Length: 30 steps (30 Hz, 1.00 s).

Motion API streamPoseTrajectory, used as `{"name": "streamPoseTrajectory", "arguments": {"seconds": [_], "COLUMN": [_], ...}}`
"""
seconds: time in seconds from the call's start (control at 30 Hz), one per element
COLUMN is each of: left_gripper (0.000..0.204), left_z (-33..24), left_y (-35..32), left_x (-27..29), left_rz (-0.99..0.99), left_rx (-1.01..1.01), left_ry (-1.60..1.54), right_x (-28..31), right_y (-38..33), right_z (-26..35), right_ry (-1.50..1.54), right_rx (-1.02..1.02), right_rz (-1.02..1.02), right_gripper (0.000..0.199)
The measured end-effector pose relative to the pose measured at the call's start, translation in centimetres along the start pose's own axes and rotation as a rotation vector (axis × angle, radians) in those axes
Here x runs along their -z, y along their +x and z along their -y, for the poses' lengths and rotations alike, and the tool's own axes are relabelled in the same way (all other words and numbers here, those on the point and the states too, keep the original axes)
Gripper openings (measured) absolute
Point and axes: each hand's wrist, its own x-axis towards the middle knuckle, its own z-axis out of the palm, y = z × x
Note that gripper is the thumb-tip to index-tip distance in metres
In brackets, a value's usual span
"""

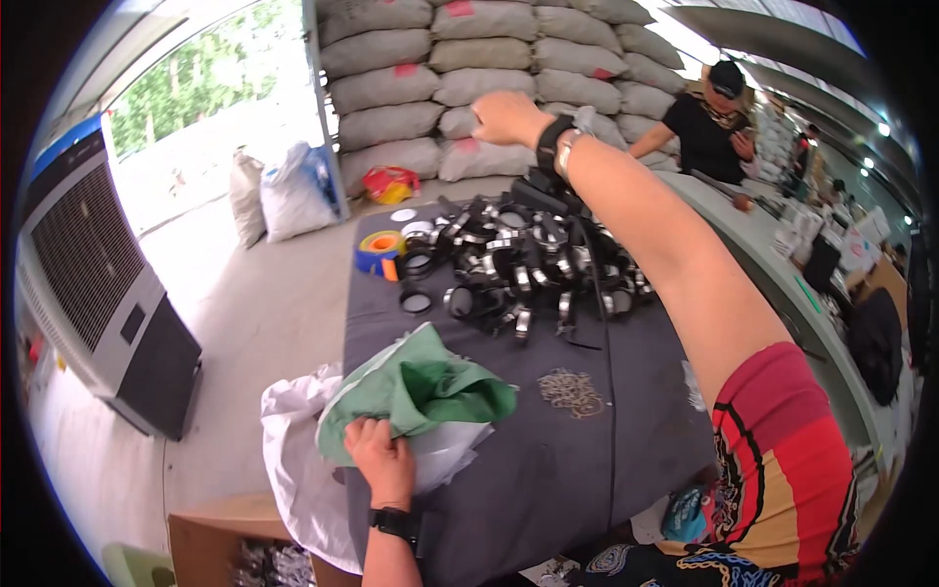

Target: Packaging circular metal clamps into plastic bags and placing them into a large cardboard box.

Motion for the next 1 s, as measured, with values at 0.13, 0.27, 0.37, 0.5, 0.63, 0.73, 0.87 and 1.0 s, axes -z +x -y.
{"name": "streamPoseTrajectory", "arguments": {"seconds": [0.13, 0.27, 0.37, 0.5, 0.63, 0.73, 0.87, 1.0], "left_gripper": [0.013, 0.017, 0.019, 0.024, 0.019, 0.012, 0.013, 0.012], "left_z": [0.5, 0.0, -0.7, -0.4, -0.9, -0.7, -0.9, 0.3], "left_y": [-0.2, -0.4, -0.4, -0.7, -0.4, -0.1, 0.2, -0.6], "left_x": [0.3, 1.1, 1.2, 1.1, 0.8, 0.6, 0.6, 0.4], "left_rz": [0.001, 0.073, 0.063, 0.114, 0.101, 0.082, 0.079, 0.073], "left_rx": [0.009, 0.038, 0.038, 0.063, 0.056, 0.054, 0.044, 0.048], "left_ry": [0.026, 0.052, 0.043, 0.043, 0.044, 0.043, 0.032, 0.058], "right_x": [-9.2, -16.4, -21.9, -27.3, -30.8, -30.8, -31.3, -29.8], "right_y": [0.3, 0.7, 0.5, 0.3, -0.3, -0.1, 0.2, 0.0], "right_z": [4.1, 9.9, 13.2, 14.6, 14.9, 15.6, 14.9, 15.5], "right_ry": [0.029, 0.111, 0.119, 0.078, 0.126, 0.169, 0.248, 0.272], "right_rx": [0.014, 0.010, 0.097, 0.061, -0.016, -0.081, -0.134, -0.190], "right_rz": [0.091, 0.150, 0.051, 0.074, 0.159, 0.252, 0.213, 0.278], "right_gripper": [0.036, 0.039, 0.038, 0.034, 0.042, 0.049, 0.064, 0.034]}}
